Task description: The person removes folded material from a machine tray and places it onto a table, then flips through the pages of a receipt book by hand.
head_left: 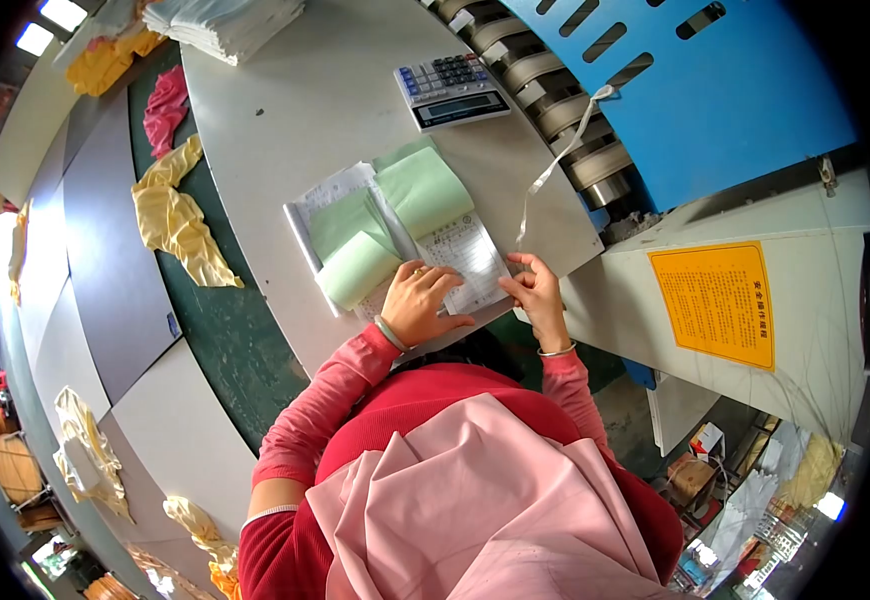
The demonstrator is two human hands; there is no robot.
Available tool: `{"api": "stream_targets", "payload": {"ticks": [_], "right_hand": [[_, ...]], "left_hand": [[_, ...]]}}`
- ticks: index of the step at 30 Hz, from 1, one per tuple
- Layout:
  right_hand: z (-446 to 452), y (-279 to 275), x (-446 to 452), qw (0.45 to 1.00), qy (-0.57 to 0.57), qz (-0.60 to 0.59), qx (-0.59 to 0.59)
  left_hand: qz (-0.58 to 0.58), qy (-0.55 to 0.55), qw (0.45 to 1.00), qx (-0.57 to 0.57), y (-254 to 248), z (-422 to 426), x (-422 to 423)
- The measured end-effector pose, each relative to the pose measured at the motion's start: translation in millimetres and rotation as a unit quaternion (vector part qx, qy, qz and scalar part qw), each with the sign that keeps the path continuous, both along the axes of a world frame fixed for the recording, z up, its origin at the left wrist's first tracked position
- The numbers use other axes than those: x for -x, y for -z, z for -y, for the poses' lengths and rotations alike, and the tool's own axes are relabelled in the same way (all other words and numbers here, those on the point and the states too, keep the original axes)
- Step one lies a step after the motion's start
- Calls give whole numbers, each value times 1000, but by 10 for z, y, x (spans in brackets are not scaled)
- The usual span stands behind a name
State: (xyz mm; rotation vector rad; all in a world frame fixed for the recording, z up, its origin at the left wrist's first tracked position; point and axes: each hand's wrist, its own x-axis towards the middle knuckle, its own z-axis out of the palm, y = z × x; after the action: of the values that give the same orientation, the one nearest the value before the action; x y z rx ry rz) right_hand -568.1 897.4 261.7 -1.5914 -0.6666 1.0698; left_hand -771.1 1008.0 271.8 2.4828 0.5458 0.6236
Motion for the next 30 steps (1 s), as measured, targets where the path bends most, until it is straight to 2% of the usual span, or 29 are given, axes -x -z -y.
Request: {"api": "stream_targets", "payload": {"ticks": [4,7,11,13,14,17,18,27,30], "right_hand": [[-58,56,54,998,4,61,-3],[-85,35,81,996,3,86,-4],[-68,10,72,999,21,22,12],[-36,-7,47,1000,0,26,13],[-19,-12,35,999,-10,28,13],[24,-13,20,1000,-26,7,-2],[37,2,12,1000,-30,5,2],[51,-10,5,999,-37,-5,11],[53,-11,3,999,-44,6,17]], "left_hand": [[-18,-10,1000,17,-53,25,-21],[8,-35,999,-17,3,16,-36],[36,-125,988,79,-62,-167,3],[71,-185,969,150,-33,-307,20],[47,-211,964,152,-29,-381,52],[124,-251,929,240,-246,-505,7],[120,-259,929,237,-251,-533,5],[110,-246,925,268,-271,-586,-48],[147,-236,934,225,-255,-582,-78]]}}
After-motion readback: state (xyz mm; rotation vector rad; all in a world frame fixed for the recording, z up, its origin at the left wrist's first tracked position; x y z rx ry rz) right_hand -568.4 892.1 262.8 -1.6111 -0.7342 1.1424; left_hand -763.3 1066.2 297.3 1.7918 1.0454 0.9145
